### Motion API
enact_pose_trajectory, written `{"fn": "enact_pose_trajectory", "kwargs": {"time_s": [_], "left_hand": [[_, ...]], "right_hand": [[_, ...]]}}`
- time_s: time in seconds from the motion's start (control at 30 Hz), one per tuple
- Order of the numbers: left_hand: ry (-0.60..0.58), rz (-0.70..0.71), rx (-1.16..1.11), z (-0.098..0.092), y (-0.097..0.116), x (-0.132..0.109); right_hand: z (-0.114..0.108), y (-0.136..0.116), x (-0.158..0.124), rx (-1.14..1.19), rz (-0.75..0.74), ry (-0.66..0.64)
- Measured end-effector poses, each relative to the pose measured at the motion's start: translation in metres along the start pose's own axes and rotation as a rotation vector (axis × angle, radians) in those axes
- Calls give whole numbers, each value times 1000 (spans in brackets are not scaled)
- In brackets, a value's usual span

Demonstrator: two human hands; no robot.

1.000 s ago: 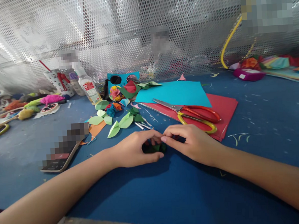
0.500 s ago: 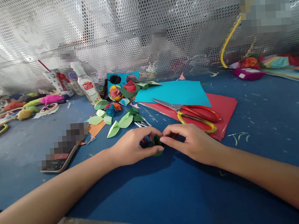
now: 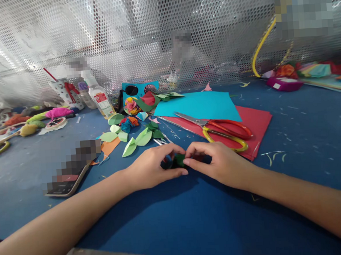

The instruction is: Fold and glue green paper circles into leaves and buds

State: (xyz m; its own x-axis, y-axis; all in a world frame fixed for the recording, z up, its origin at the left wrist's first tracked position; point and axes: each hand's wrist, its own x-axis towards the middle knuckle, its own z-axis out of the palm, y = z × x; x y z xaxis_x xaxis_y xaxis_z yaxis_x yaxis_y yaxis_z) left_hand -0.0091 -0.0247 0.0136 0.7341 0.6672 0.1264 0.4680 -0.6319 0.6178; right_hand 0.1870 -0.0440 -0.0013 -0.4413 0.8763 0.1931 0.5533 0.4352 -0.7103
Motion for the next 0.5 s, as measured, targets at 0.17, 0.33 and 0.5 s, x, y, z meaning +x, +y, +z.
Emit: {"fn": "enact_pose_trajectory", "kwargs": {"time_s": [0.17, 0.33, 0.5], "left_hand": [[-50, -39, 48, 0, 3, -1], [-68, -44, 132, 1, 6, -3], [-69, -9, 134, 2, 4, -4]], "right_hand": [[0, -1, 0, -40, 1, -21], [1, -2, -1, -104, -20, -49], [1, -3, -2, -130, -17, -55]]}}
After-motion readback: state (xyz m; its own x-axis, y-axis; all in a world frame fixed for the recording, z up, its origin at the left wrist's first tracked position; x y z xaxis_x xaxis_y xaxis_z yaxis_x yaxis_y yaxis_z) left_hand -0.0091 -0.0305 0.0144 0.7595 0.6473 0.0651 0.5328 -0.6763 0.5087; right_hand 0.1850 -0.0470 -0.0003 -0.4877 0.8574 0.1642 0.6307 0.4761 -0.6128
